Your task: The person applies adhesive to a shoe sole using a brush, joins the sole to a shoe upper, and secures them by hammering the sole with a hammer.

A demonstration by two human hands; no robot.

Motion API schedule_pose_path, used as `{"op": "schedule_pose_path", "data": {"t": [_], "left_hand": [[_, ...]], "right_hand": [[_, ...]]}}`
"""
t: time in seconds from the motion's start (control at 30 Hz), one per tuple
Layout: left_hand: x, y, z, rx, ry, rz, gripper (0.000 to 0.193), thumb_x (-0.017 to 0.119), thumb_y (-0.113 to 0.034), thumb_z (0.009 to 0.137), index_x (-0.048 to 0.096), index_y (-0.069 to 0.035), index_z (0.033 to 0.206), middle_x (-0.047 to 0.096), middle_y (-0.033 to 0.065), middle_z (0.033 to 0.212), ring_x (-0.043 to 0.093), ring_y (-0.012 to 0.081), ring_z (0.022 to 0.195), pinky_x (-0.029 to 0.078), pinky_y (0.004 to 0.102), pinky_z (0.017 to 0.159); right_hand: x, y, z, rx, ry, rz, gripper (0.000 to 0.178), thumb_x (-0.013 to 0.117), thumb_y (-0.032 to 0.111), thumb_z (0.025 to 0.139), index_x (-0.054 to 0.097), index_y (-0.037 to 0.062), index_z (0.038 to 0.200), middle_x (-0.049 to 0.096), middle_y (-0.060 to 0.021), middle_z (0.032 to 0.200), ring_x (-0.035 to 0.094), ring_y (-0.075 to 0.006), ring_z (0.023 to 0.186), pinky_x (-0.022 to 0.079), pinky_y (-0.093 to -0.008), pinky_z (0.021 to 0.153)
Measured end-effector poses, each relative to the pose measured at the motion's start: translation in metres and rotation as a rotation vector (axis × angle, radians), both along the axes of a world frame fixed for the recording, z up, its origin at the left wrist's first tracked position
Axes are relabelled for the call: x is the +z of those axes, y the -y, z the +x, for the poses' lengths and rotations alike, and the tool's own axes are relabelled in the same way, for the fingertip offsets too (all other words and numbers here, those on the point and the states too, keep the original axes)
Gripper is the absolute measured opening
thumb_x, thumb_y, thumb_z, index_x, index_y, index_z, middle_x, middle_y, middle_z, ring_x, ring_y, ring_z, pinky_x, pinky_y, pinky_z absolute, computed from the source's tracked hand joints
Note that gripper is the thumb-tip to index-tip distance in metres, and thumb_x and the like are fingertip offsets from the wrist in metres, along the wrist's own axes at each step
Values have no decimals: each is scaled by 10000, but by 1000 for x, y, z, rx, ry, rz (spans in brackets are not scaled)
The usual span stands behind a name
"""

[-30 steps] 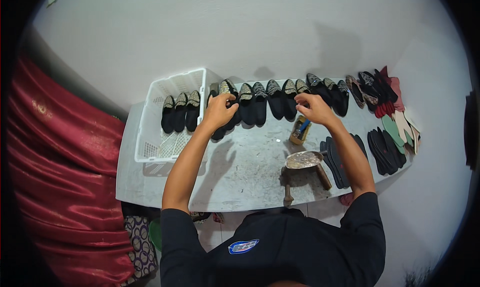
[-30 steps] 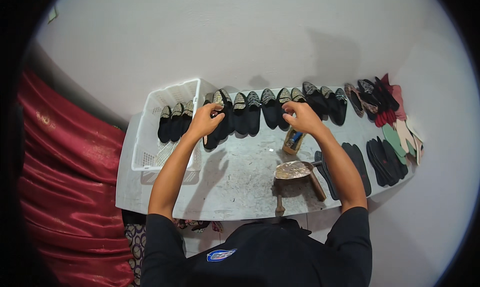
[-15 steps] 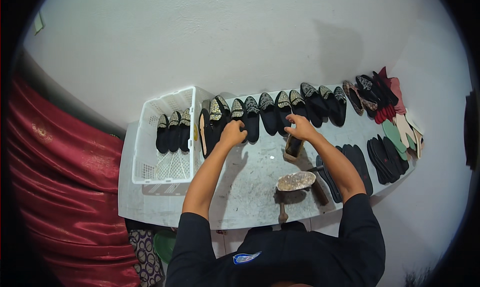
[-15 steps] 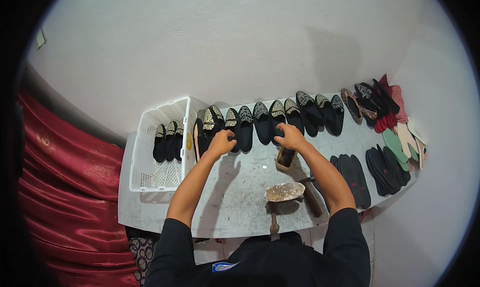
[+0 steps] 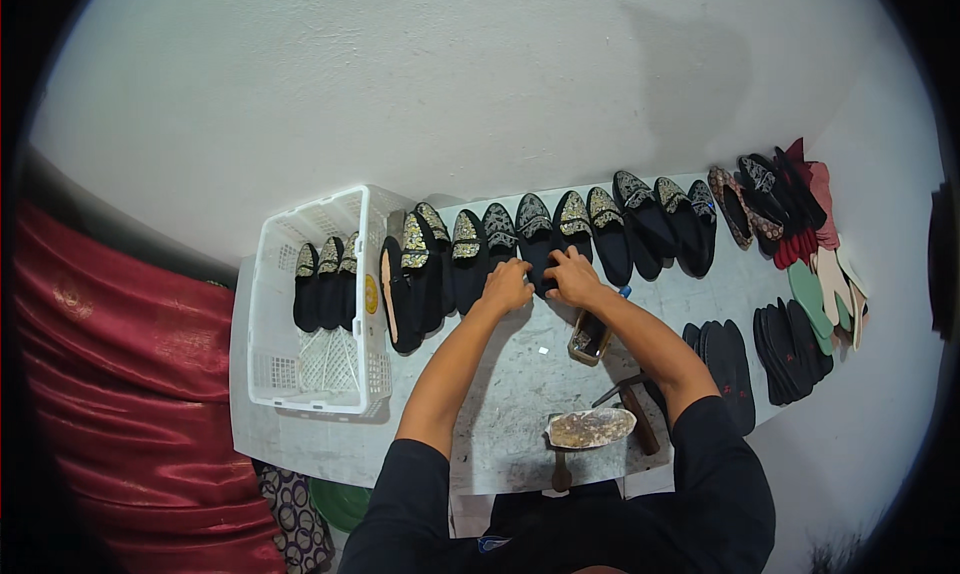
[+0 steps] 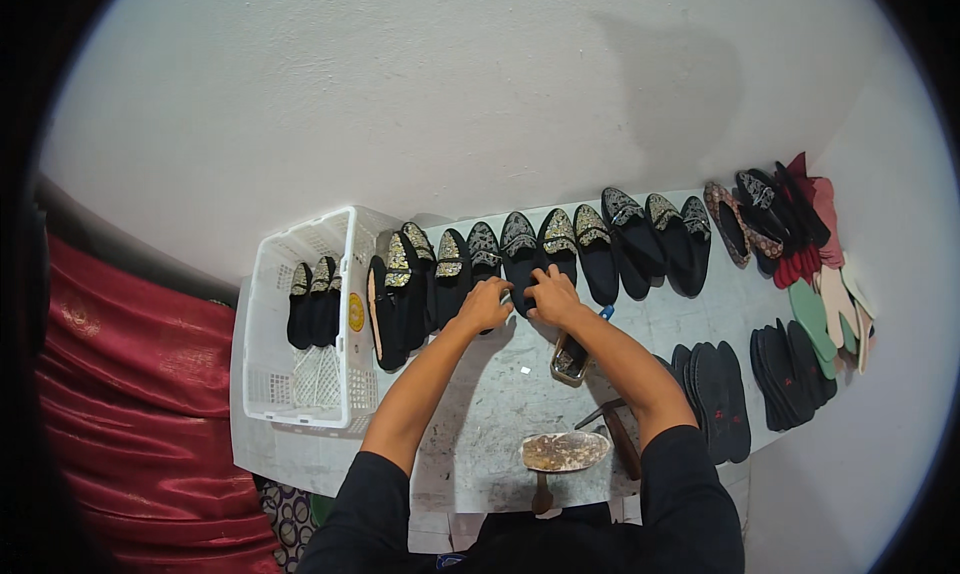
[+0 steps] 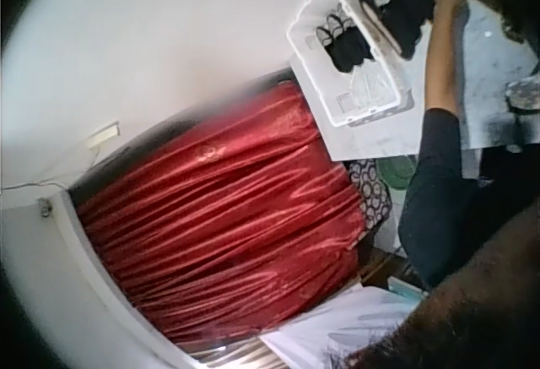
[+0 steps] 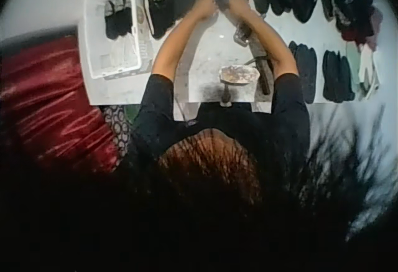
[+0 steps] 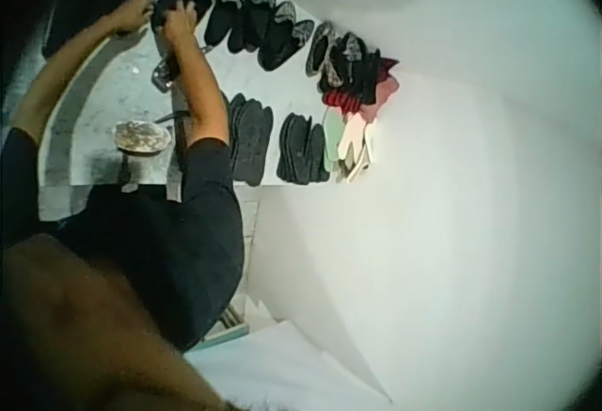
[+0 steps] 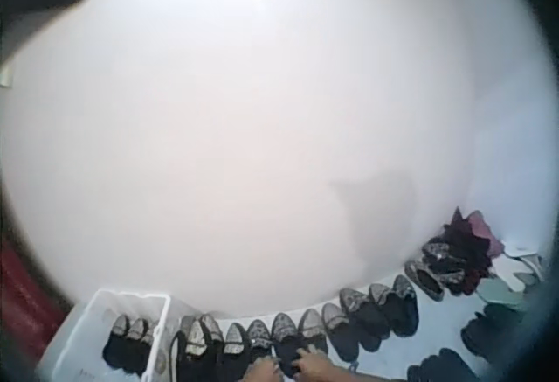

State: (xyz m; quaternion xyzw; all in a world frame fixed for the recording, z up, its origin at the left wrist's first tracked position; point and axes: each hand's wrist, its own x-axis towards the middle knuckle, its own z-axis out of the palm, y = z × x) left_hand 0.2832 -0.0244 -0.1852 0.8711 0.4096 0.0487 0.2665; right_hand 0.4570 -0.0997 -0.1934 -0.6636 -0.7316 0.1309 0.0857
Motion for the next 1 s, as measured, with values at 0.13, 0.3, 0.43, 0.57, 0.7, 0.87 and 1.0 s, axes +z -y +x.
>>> {"op": "schedule_pose_path", "data": {"t": [0.13,0.3,0.43,0.57,0.7,0.87,1.0], "left_hand": [[6,6,21,41,-113,-97,494,668,-218,772,634,-88,1247,627,188,1234,567,354,1181,421,492,1009],[6,1,25,94,-132,-61,454,622,-194,753,682,-89,1191,682,211,1106,629,357,1089,443,486,981],[21,-2,21,172,-22,-77,388,591,-185,775,713,-76,1127,681,229,1087,650,332,1048,468,442,914],[42,7,21,176,265,-10,358,582,-176,779,699,-55,1095,678,221,1058,675,342,916,529,431,789],[56,9,10,222,533,121,432,653,-190,782,588,-11,1170,642,202,1037,661,319,797,530,433,767],[104,3,-16,468,808,-240,812,795,-160,706,313,22,1334,581,157,1064,607,211,872,508,320,751],[137,26,-29,319,807,-455,967,790,-104,697,175,-55,1442,589,100,1112,601,167,916,498,282,643]], "right_hand": [[-16,-3,5,16,25,-13,291,781,337,711,779,222,979,526,-92,1272,429,-316,1187,379,-438,941],[-12,1,-3,-16,60,106,237,773,346,708,791,218,906,532,-93,1298,386,-347,1253,298,-526,970],[21,11,-2,-14,-47,193,203,769,266,725,789,179,908,580,-79,1259,406,-342,1246,312,-520,981],[41,18,8,50,-239,217,192,761,196,735,776,124,912,603,-81,1222,467,-323,1190,388,-459,971],[79,33,-1,229,-188,420,187,744,118,727,739,53,903,611,-100,1205,510,-329,1139,459,-407,953],[127,82,-15,379,-223,510,187,693,24,715,714,21,901,592,-129,1252,476,-364,1241,495,-408,957],[152,119,-12,421,-119,520,190,693,27,713,704,33,902,574,-122,1287,474,-361,1249,492,-414,955]]}}
